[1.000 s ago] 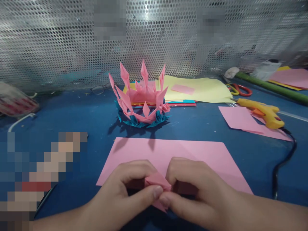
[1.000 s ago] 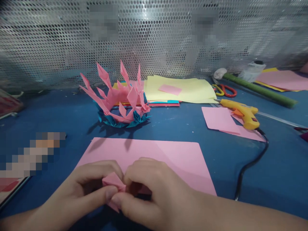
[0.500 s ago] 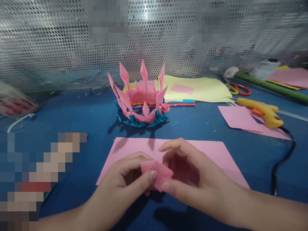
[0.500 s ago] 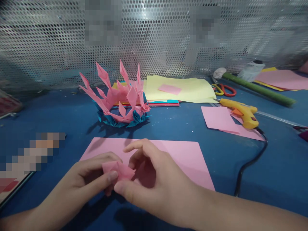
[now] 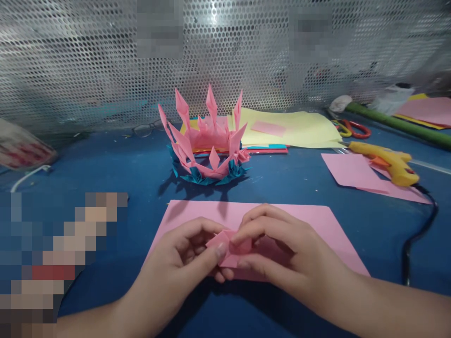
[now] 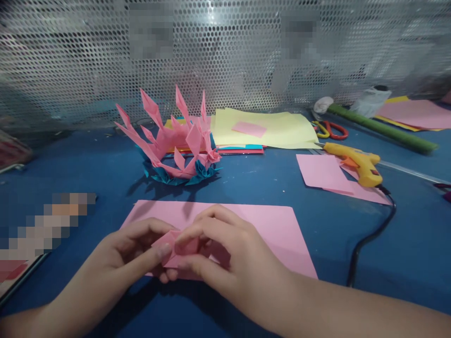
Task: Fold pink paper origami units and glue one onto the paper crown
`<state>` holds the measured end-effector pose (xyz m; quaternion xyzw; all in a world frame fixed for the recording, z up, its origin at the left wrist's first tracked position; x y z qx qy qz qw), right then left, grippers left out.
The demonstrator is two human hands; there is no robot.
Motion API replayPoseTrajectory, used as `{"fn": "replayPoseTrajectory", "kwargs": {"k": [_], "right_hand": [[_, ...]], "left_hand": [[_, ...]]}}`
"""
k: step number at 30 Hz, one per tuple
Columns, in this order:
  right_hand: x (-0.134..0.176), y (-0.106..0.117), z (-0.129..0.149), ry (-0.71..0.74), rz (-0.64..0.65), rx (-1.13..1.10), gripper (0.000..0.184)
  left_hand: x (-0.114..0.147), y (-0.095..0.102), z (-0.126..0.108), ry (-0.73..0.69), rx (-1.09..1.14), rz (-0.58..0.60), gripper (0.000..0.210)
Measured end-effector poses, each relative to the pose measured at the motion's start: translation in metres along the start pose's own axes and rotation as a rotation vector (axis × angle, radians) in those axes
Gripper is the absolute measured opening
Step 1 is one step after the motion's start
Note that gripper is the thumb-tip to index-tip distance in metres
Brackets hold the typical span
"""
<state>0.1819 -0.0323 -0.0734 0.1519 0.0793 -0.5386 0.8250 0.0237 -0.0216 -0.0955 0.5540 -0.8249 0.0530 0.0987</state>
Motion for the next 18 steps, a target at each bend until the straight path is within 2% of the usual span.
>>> {"fn": "replayPoseTrajectory", "kwargs": {"k": [3, 9, 12, 18], "right_hand": [[-0.001, -0.001, 0.002, 0.028, -0.009, 0.030, 0.021], [-0.001, -0.001, -0.007, -0.114, -0.061, 0.050, 0.027], [-0.001, -0.004, -0.007, -0.101, -0.035, 0.047, 0.030], [-0.002, -0.007, -0.001, -0.051, 0.014, -0.025, 0.015]], "left_hand": [[-0.001, 0.000, 0.002, 0.023, 0.015, -0.009, 0.006], [0.000, 0.001, 0.006, -0.007, -0.106, 0.003, 0.006], [0.002, 0.002, 0.008, 0.019, -0.123, 0.001, 0.006], [0.000, 0.002, 0.003, 0.006, -0.118, 0.012, 0.011]]}}
Point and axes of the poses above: each hand's wrist, its own x-axis away from the middle knuckle, its own y-axis out of the back of the hand, z = x × y, the point moved 6 cm from there along -x, towards the middle knuckle, and after that the axes turned 11 degrees about -x, right-handed, at the moved point
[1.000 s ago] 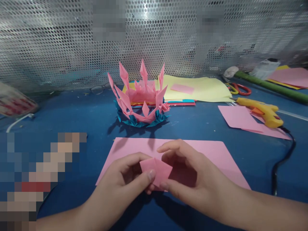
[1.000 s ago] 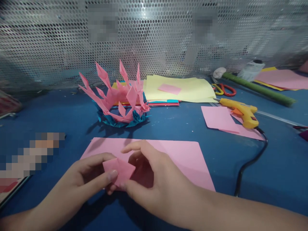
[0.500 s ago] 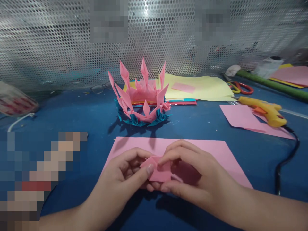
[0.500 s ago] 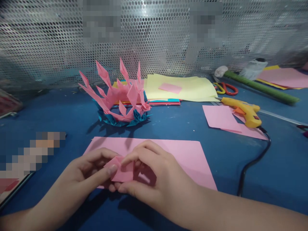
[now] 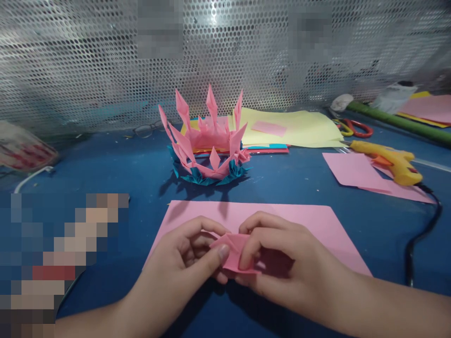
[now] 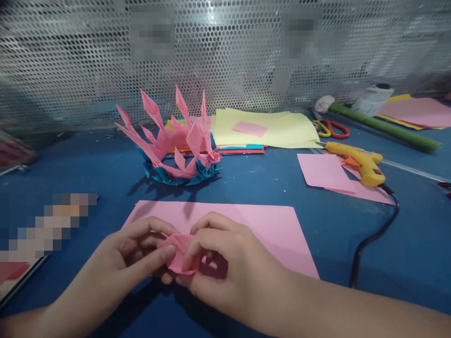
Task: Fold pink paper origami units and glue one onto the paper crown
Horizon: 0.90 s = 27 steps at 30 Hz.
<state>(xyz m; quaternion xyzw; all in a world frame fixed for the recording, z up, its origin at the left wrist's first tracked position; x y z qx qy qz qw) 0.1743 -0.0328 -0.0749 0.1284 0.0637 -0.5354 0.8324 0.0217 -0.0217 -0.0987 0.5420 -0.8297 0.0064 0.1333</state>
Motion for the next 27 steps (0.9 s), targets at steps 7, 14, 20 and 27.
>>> {"fn": "replayPoseTrajectory", "kwargs": {"k": [7, 14, 20, 27], "right_hand": [[0.003, 0.000, -0.009, -0.196, -0.073, -0.152, 0.022], [0.004, 0.001, -0.008, -0.212, -0.088, -0.113, 0.016], [0.005, 0.004, -0.010, -0.221, -0.109, -0.036, 0.015], [0.008, -0.003, -0.015, -0.306, -0.099, -0.239, 0.010]], "left_hand": [[0.001, -0.003, 0.004, 0.037, 0.038, 0.032, 0.016], [0.002, -0.004, 0.002, 0.050, 0.050, 0.040, 0.019], [0.001, -0.004, 0.006, 0.073, 0.025, 0.045, 0.022], [0.003, -0.008, 0.008, 0.054, -0.003, 0.086, 0.023]]}}
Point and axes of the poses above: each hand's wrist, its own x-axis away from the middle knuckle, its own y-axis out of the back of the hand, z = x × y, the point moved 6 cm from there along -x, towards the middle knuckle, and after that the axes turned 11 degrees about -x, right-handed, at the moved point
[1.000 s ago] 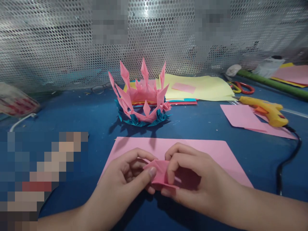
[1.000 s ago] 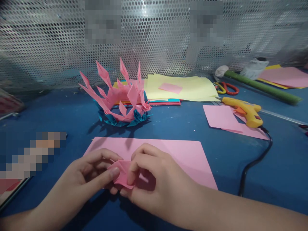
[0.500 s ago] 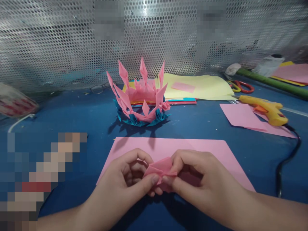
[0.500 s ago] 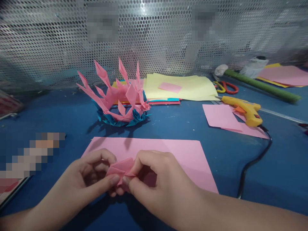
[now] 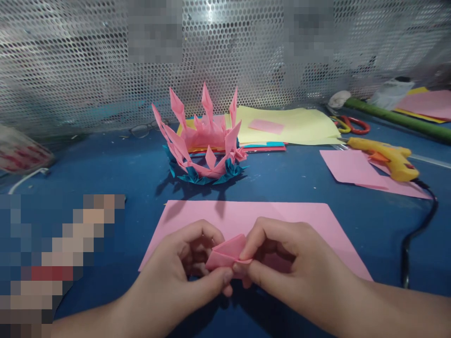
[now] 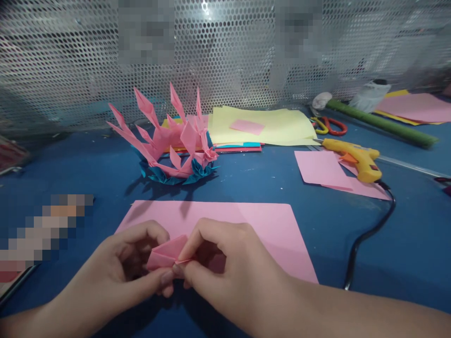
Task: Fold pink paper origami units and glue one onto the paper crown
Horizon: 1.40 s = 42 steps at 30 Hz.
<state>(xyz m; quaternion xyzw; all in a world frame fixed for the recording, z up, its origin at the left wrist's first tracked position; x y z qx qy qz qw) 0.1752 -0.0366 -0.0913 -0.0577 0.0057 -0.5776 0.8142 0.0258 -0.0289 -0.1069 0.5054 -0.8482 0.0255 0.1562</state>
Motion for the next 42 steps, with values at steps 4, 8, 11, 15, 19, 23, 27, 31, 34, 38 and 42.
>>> {"fn": "replayPoseTrajectory", "kwargs": {"k": [4, 8, 11, 15, 19, 23, 27, 31, 34, 38, 42], "right_hand": [[-0.002, -0.001, 0.000, -0.033, 0.015, -0.153, 0.013], [-0.004, 0.004, 0.002, -0.004, 0.008, -0.273, 0.023], [-0.004, 0.009, 0.005, 0.097, 0.006, -0.185, 0.026], [0.000, 0.009, 0.016, 0.354, 0.080, 0.048, 0.028], [0.005, 0.006, 0.028, 0.602, 0.091, 0.307, 0.030], [0.006, 0.006, 0.027, 0.610, 0.070, 0.368, 0.026], [0.009, 0.007, 0.029, 0.639, 0.013, 0.431, 0.030], [0.010, 0.007, 0.032, 0.577, -0.014, 0.413, 0.017], [0.011, 0.006, 0.033, 0.540, -0.039, 0.395, 0.016], [0.014, 0.004, 0.036, 0.580, -0.080, 0.428, 0.020], [0.015, 0.004, 0.037, 0.634, -0.075, 0.462, 0.021]], "left_hand": [[-0.002, -0.001, -0.006, -0.002, 0.027, -0.002, 0.016], [-0.002, 0.003, -0.010, -0.015, 0.038, -0.033, 0.011], [-0.002, 0.005, -0.009, -0.043, 0.048, -0.039, 0.007], [-0.003, 0.006, -0.006, -0.046, 0.058, -0.044, 0.011], [-0.005, 0.005, -0.007, -0.044, 0.109, -0.033, 0.022], [-0.004, 0.003, -0.007, -0.036, 0.146, -0.017, 0.021], [-0.001, 0.004, -0.007, -0.031, 0.113, -0.036, 0.014], [0.000, 0.005, -0.008, -0.048, 0.035, -0.072, 0.018], [-0.001, 0.006, -0.013, -0.088, -0.001, -0.095, 0.020], [-0.001, 0.007, -0.015, -0.114, -0.041, -0.128, 0.024], [-0.001, 0.006, -0.014, -0.139, -0.095, -0.123, 0.025]]}}
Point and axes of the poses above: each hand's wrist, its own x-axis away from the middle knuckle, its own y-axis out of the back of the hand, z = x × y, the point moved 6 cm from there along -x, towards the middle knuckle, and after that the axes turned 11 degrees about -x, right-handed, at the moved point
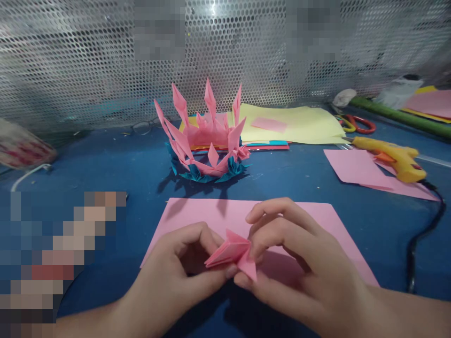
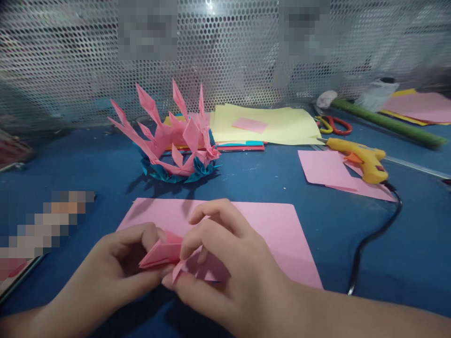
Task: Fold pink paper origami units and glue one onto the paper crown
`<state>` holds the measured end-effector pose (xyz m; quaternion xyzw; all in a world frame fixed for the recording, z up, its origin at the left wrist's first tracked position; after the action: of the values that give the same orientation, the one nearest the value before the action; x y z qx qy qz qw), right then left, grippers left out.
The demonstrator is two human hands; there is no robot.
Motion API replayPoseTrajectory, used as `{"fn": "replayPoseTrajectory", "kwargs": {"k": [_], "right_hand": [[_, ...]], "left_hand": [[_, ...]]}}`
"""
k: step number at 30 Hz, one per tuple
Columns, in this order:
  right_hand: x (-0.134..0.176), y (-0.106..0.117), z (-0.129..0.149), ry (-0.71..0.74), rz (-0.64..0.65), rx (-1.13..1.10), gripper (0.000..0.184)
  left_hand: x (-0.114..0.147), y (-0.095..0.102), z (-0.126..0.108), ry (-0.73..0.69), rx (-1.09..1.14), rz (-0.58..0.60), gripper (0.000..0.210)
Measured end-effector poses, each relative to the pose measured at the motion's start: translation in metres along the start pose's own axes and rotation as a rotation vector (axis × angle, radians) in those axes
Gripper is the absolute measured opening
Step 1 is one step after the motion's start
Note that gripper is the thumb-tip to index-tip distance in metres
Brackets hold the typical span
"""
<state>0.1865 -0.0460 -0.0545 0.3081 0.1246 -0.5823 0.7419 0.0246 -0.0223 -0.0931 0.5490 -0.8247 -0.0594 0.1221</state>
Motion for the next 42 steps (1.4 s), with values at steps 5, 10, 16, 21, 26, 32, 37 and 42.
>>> {"fn": "replayPoseTrajectory", "kwargs": {"k": [5, 10, 16, 21, 26, 32, 37, 42], "right_hand": [[0.000, 0.001, 0.002, 0.049, 0.021, 0.008, 0.014], [-0.001, -0.001, 0.003, 0.087, 0.058, -0.013, 0.016], [-0.001, -0.003, 0.003, 0.058, 0.072, -0.066, 0.021], [-0.001, -0.004, 0.000, 0.010, 0.072, -0.096, 0.023], [0.000, -0.006, -0.005, -0.032, 0.059, -0.119, 0.023], [0.001, -0.007, -0.012, -0.090, 0.048, -0.132, 0.026], [0.000, -0.008, -0.011, -0.099, 0.049, -0.132, 0.019], [0.001, -0.008, -0.009, -0.065, 0.058, -0.102, 0.018]], "left_hand": [[0.002, 0.003, 0.006, 0.008, -0.066, -0.007, 0.027], [0.002, 0.006, 0.014, 0.076, -0.098, -0.027, 0.031], [0.001, 0.006, 0.012, 0.047, -0.157, -0.035, 0.030], [0.004, 0.004, 0.016, 0.061, -0.143, -0.013, 0.031], [0.004, -0.001, 0.020, 0.074, -0.129, 0.051, 0.033], [0.005, -0.003, 0.013, 0.040, -0.255, 0.047, 0.027], [0.007, -0.003, 0.010, 0.024, -0.284, 0.023, 0.022], [0.004, -0.004, 0.008, 0.095, 0.016, -0.016, 0.032]]}}
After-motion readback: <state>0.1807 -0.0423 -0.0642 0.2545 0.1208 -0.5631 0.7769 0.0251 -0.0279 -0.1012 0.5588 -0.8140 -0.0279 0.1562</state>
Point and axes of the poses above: each hand's wrist, its own x-axis away from the middle knuckle, its own y-axis out of the back of the hand, z = x × y, the point moved 6 cm from there along -x, towards the middle knuckle, and after that the axes turned 11 degrees about -x, right-handed, at the moved point
